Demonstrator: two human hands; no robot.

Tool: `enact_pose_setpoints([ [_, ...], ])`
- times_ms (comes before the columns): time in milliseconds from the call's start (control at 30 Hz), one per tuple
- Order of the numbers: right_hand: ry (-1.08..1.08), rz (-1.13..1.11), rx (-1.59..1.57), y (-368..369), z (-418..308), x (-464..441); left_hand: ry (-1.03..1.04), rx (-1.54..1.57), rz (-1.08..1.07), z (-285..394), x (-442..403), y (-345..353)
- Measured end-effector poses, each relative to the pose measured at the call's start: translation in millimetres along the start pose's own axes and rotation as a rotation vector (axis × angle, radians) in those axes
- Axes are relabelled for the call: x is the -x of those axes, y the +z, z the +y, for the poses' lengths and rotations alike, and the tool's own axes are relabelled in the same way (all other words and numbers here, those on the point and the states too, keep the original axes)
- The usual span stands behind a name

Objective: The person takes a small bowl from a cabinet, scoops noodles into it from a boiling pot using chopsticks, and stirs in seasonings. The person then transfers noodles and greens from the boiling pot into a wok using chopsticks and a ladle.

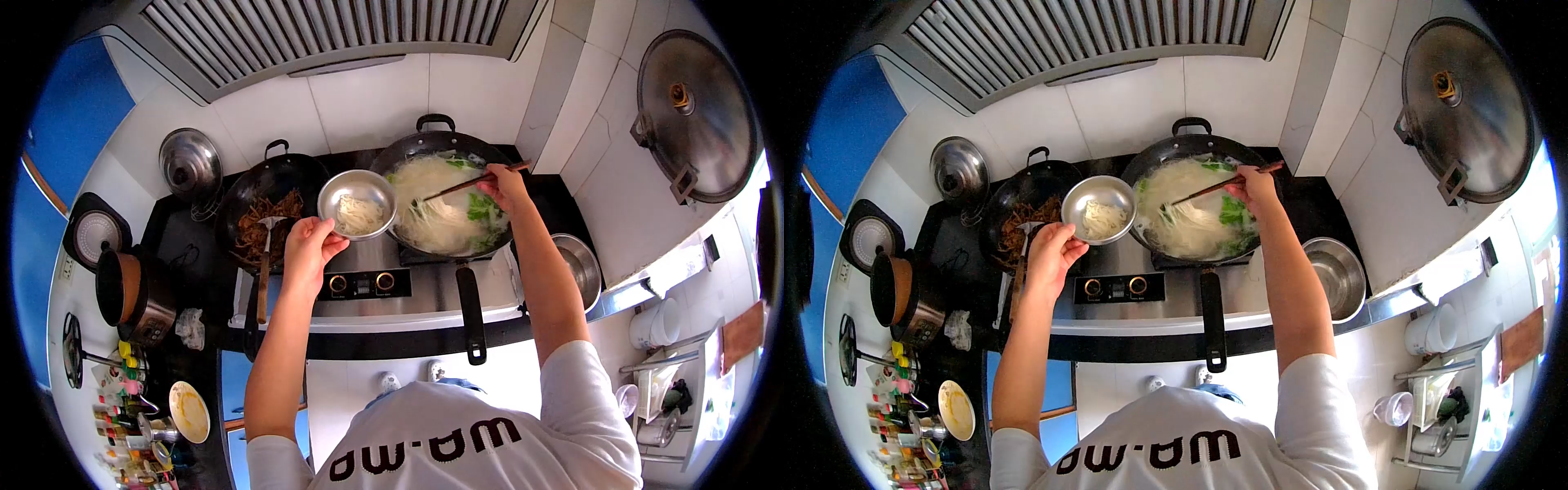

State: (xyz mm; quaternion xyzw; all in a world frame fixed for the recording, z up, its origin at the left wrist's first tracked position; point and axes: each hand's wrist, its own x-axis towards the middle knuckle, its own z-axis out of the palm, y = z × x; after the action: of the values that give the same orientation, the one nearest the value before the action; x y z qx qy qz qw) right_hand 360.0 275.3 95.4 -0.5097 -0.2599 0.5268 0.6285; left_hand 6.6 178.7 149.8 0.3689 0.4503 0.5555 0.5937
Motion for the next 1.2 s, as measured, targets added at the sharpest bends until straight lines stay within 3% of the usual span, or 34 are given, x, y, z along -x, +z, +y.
enact_pose_setpoints([
  [133, 0.098, 0.031, -0.289, -4, 4, -7, 0.008, -0.002, 0.006, 2, 0, -1],
  [267, 0.019, -0.039, -0.397, -20, -14, -20, 0.008, -0.010, 0.022, 7, 5, 2],
  [433, -0.110, 0.068, -0.323, -10, -45, -10, -0.003, -0.005, -0.006, 1, 0, 0],
  [833, -0.307, -0.003, -0.411, 25, -149, 14, -0.043, 0.020, -0.096, -5, -9, 21],
  [1000, -0.387, 0.040, -0.222, 26, -159, 24, -0.063, 0.014, -0.115, -8, -11, 23],
  [1200, -0.475, 0.143, 0.204, -13, -80, 6, -0.049, -0.004, -0.081, -5, -7, 17],
])
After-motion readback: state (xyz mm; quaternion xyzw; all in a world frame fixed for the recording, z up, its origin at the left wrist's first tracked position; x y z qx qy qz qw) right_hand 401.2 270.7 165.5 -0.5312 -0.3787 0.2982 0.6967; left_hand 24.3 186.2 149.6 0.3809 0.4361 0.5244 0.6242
